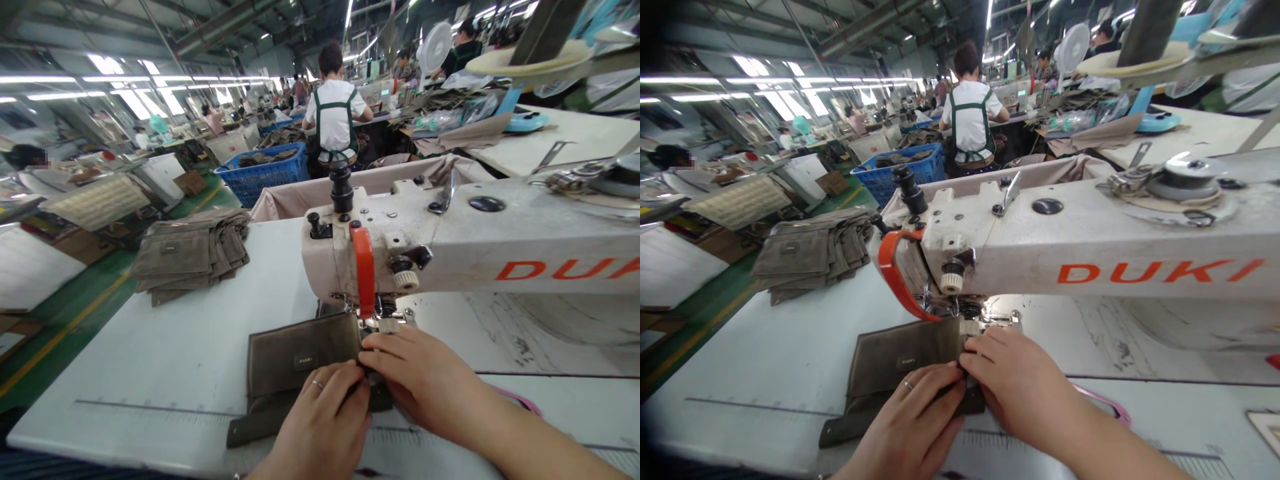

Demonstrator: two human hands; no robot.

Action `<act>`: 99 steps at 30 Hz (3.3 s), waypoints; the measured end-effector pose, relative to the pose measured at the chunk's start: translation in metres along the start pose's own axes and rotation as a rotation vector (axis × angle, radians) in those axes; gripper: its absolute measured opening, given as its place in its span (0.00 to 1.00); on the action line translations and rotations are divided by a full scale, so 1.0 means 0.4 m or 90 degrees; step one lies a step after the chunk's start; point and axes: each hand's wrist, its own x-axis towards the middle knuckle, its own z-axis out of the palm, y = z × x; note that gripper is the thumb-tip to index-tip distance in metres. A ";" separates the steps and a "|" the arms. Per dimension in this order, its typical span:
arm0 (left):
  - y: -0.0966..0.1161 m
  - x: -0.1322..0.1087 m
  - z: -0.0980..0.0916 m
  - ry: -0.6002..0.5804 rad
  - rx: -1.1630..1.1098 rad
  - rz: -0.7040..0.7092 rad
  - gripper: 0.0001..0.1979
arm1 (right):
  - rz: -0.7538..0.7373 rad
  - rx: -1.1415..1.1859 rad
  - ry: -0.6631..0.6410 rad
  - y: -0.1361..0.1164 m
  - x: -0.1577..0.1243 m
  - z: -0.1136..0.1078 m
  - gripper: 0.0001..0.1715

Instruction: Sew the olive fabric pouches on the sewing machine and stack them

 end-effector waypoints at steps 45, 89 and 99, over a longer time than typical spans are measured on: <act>-0.232 0.094 -0.019 0.042 -0.121 0.057 0.08 | 0.191 -0.190 0.076 0.063 0.015 -0.008 0.15; -0.200 0.144 0.033 0.095 -0.075 -0.046 0.05 | 0.088 -0.096 0.148 0.051 0.048 0.061 0.14; -0.199 0.146 0.034 0.087 -0.057 -0.068 0.06 | 0.141 -0.017 0.129 0.053 0.047 0.070 0.14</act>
